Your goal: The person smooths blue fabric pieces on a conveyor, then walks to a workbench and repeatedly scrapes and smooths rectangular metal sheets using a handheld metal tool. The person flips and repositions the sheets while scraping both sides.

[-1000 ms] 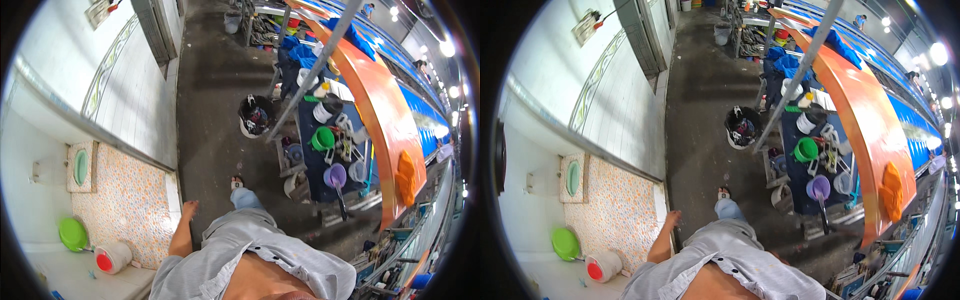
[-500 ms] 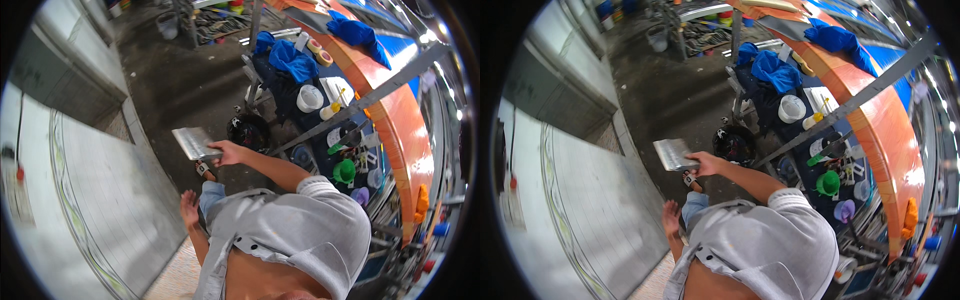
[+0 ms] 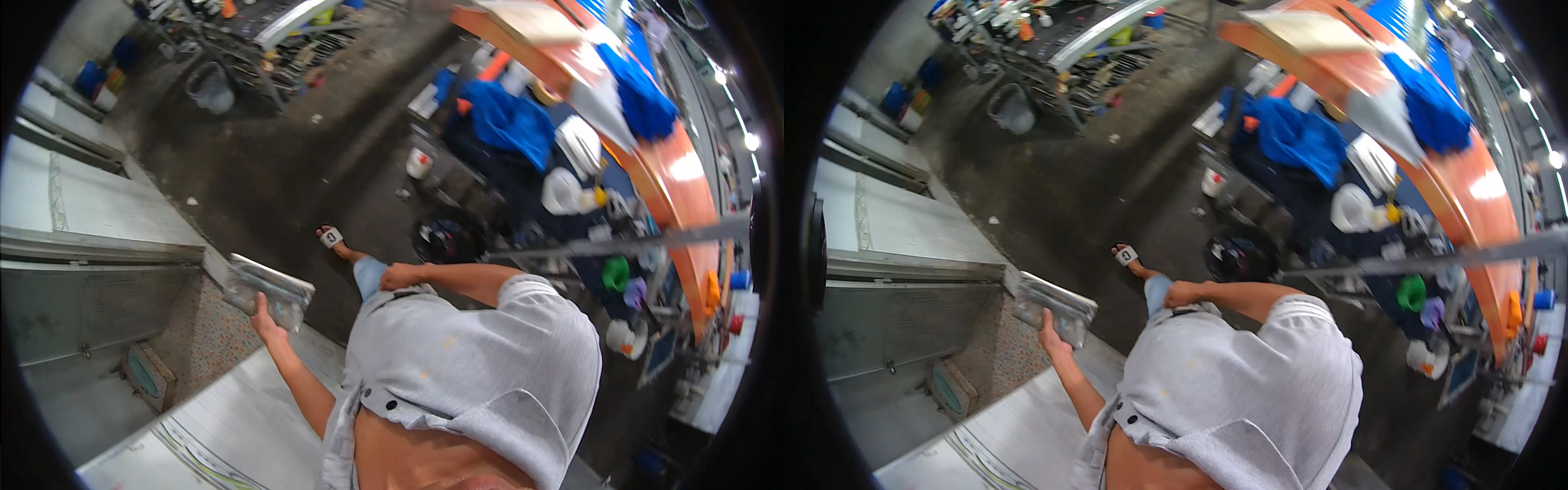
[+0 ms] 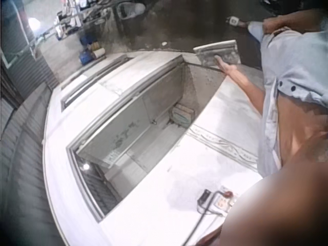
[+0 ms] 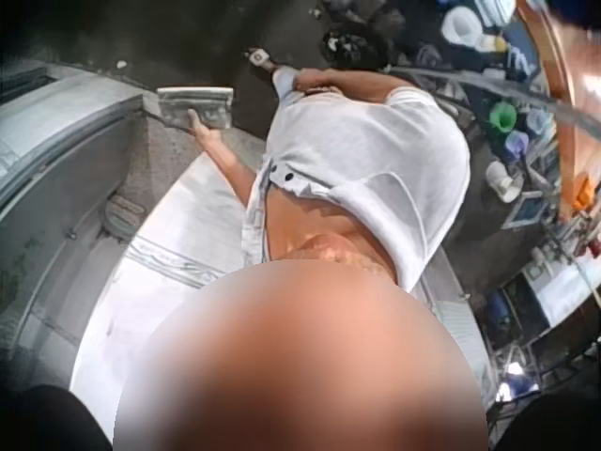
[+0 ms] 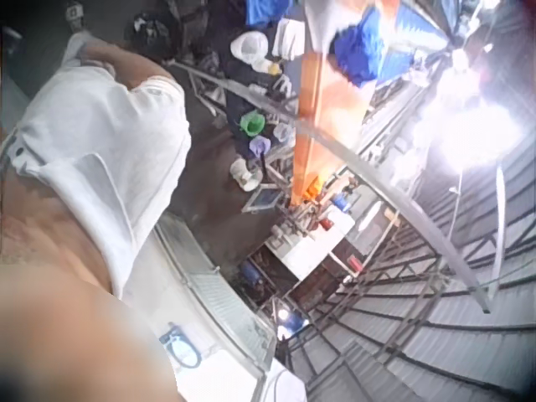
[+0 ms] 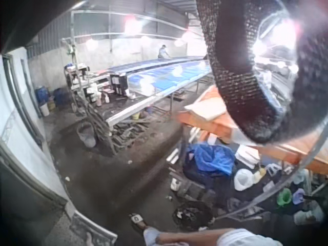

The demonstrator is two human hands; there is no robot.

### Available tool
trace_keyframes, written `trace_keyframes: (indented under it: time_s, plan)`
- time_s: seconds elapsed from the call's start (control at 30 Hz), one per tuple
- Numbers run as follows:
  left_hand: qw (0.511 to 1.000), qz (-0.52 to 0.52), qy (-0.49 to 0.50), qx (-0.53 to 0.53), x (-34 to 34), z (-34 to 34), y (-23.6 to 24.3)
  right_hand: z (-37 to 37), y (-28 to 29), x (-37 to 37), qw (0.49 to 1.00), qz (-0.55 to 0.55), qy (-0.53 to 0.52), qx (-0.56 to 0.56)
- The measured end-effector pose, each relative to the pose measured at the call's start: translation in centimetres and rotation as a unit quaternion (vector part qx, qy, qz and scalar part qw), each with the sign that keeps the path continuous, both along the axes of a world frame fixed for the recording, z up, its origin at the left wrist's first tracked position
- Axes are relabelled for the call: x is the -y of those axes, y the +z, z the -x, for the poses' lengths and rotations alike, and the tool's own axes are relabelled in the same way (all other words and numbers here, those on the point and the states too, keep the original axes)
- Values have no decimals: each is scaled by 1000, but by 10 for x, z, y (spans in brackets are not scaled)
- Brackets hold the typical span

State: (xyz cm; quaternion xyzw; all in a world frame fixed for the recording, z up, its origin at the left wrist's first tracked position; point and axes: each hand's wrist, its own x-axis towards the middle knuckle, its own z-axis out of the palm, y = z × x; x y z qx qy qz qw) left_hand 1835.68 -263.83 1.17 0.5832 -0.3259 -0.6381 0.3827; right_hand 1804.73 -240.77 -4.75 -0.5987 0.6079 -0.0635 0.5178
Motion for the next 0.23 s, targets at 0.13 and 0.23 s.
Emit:
trace_keyframes:
  time_s: [0.13, 0.23]
  plan:
    - [834, 100, -131, 526, 99, -27, -33, 38, -15, 137, 983, 105, 146, 32]
    - [803, 51, -144, 577, 141, -24, -25, 63, -4, 259, 955, 104, 260, -98]
